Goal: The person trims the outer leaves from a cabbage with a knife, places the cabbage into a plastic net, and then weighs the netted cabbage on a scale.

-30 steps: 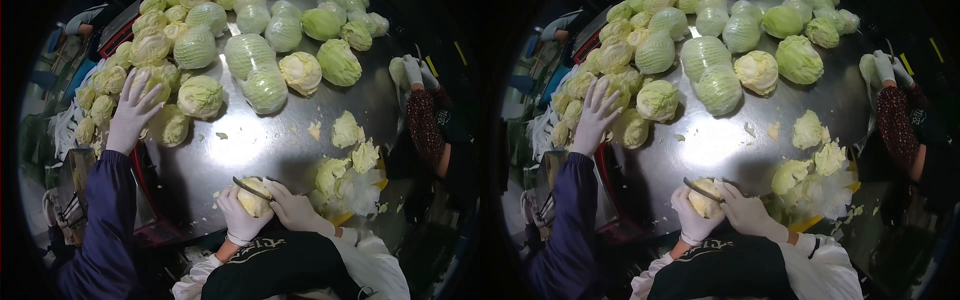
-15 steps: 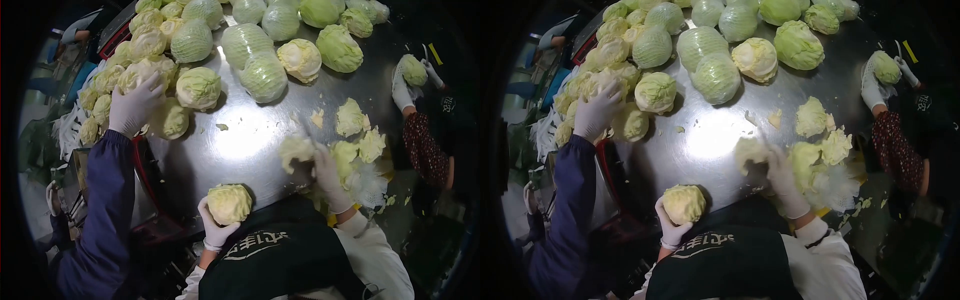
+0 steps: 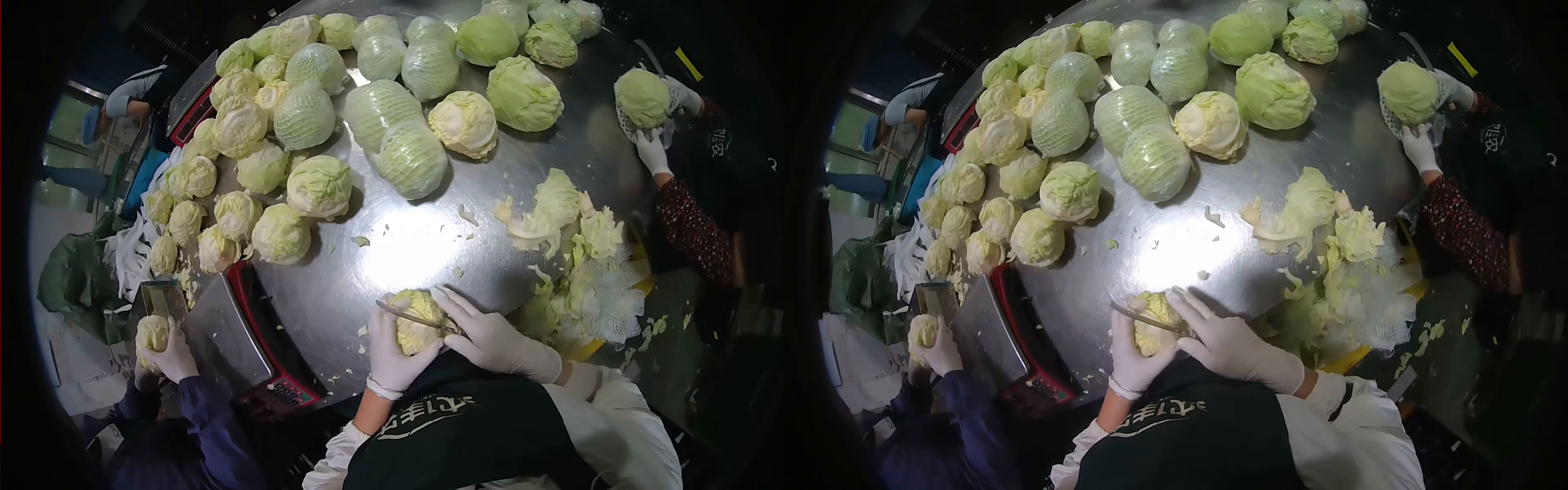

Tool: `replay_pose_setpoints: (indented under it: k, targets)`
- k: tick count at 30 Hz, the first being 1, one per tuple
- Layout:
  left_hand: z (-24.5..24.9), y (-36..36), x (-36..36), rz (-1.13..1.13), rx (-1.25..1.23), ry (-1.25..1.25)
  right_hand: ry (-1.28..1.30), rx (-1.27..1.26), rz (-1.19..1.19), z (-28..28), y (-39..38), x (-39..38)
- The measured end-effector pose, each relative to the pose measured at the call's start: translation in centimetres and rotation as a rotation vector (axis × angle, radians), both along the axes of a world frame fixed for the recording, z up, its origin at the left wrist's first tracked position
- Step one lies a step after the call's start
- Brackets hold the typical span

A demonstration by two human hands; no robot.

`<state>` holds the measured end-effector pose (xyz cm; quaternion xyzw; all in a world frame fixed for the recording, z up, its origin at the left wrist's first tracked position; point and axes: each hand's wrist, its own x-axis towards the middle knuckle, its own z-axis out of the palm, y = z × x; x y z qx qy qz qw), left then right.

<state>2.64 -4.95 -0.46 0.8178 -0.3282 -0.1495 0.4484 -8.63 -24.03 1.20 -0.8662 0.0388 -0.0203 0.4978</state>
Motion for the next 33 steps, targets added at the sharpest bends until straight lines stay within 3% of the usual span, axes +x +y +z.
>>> replay_pose_setpoints:
  k: [1,3,9,13,16,18,24,27,28,30,33]
  targets:
    - [-0.4,0.1,0.0,0.002,0.001,-0.001,-0.01,0.003,0.018,-0.5,0.3,0.3]
    - [-0.8,0.5,0.4,0.091,-0.13,0.314,0.009,-0.016,0.06,-1.2,0.0,0.8]
    - [-0.3,0.2,1.4,0.0,-0.031,0.083,0.042,-0.072,0.145,-0.7,-0.9,1.7]
    - [-0.4,-0.2,1.8,0.018,-0.106,0.164,0.111,-0.064,0.126,0.2,-0.8,2.1]
    - [1.1,-0.4,2.2,-0.036,0.093,0.107,-0.005,0.062,0.022,-2.5,-1.6,3.5]
    - [2.4,-0.7,2.0,-0.156,0.162,-0.111,0.047,0.117,0.023,-2.5,-2.3,4.3]
    - [1.8,-0.7,2.8,-0.016,0.007,0.204,-0.07,0.022,0.097,-0.1,-2.0,3.6]
    - [0.3,-1.1,2.1,0.071,-0.075,0.326,0.065,0.018,0.105,0.2,-1.1,3.1]
    - [0.2,-1.1,2.1,0.066,-0.078,0.325,0.072,0.018,0.094,0.3,-1.3,3.3]
    - [1.5,-1.2,2.3,0.001,0.201,0.225,0.079,0.018,0.082,0.2,-1.7,3.6]
    - [1.3,-1.2,2.5,-0.022,0.187,0.09,0.08,0.001,0.067,-1.6,-2.5,4.4]
